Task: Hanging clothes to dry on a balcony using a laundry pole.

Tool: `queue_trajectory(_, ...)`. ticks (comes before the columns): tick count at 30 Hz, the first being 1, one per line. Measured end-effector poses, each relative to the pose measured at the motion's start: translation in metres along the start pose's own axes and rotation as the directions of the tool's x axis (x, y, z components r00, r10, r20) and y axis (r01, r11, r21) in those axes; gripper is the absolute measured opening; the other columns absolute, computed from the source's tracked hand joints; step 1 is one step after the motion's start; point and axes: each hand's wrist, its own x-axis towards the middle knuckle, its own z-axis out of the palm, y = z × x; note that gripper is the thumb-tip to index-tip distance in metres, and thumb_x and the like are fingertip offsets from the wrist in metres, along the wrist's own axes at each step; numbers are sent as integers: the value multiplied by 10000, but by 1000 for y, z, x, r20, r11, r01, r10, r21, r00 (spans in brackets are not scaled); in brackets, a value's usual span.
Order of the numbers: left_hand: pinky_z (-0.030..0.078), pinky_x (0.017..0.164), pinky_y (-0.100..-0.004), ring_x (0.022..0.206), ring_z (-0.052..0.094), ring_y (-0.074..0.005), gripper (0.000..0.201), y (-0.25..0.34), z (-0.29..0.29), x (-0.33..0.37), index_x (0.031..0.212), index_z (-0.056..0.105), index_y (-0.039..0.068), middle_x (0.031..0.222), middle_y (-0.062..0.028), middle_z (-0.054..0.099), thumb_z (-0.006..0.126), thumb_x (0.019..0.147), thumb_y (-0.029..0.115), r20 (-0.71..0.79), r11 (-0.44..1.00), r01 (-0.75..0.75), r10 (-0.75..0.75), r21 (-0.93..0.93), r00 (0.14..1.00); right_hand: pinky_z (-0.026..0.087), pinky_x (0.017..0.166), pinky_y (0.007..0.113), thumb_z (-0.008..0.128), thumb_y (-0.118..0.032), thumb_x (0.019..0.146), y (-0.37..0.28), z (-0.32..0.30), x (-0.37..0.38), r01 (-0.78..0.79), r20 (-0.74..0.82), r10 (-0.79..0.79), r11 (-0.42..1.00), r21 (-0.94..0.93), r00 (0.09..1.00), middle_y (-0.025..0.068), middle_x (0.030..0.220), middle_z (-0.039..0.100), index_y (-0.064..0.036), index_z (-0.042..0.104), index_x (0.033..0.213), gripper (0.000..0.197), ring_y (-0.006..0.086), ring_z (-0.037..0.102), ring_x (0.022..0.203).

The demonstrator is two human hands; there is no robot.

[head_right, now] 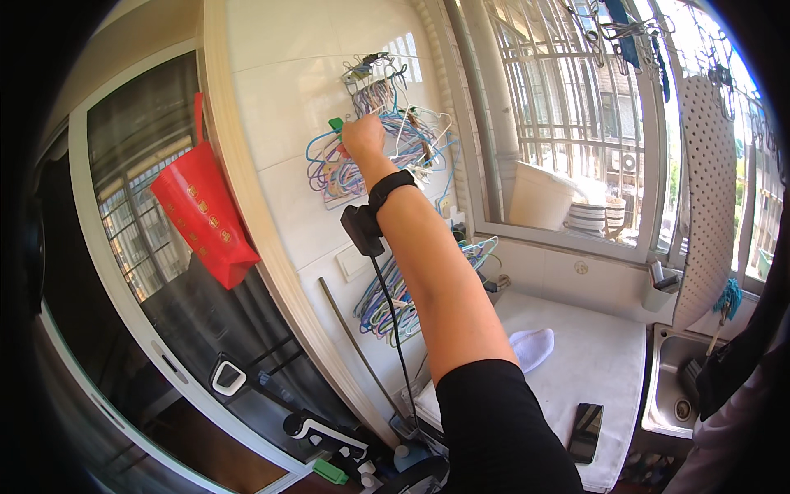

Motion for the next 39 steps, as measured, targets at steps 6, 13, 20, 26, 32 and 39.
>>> queue_trajectory(6, 442, 812, -300, 907, 507, -174, 445, -4, -5, -8, 1044, 497, 55, 970, -49, 506, 672, 725, 311, 45, 996, -93, 93, 0, 995, 494, 440, 333, 580, -191, 721, 7, -6, 3, 110, -140, -136, 977, -183, 981, 201, 640, 618, 76, 599, 720, 268, 248, 619, 487)
queue_trajectory(13, 445, 812, -306, 907, 509, -175, 507, -2, -4, -14, 1054, 491, 46, 982, -53, 502, 677, 732, 391, 21, 996, -70, 69, 47, 997, 497, 407, 355, 539, -198, 779, 7, -11, -12, -184, 105, 160, 940, 287, 982, 130, 615, 562, 79, 552, 720, 283, 223, 574, 457)
queue_trajectory(20, 461, 775, -303, 871, 522, -171, 588, 0, 8, -12, 1053, 493, 29, 940, -53, 515, 656, 742, 501, 90, 992, -95, 87, 87, 992, 531, 483, 385, 544, -187, 785, 16, -16, -7, -78, 64, 84, 992, -100, 994, 198, 745, 620, 114, 582, 821, 306, 280, 641, 583)
queue_trajectory(26, 463, 789, -311, 884, 528, -180, 566, -3, 12, -19, 1067, 492, 24, 961, -69, 529, 634, 770, 485, 32, 994, -96, 94, 57, 995, 482, 809, 389, 580, -242, 751, 0, -19, -25, 34, -116, -111, 850, -525, 987, 255, 1018, 602, 57, 617, 980, 379, 356, 599, 957)
queue_trajectory(32, 461, 783, -305, 872, 533, -175, 564, 0, 16, -22, 1056, 499, 21, 950, -68, 535, 641, 762, 481, 42, 996, -71, 69, 51, 997, 456, 844, 401, 555, -249, 739, -10, -23, -23, 66, -108, -132, 878, -474, 985, 218, 1015, 614, 23, 632, 947, 350, 362, 578, 985)
queue_trajectory(39, 472, 739, -279, 826, 542, -169, 556, 1, 21, -28, 1009, 508, 22, 899, -61, 531, 684, 710, 456, -2, 998, -42, 42, 52, 999, 454, 848, 401, 601, -285, 713, -21, -35, -12, 79, -82, -130, 888, -452, 988, 223, 1007, 615, 20, 638, 933, 378, 363, 580, 979)
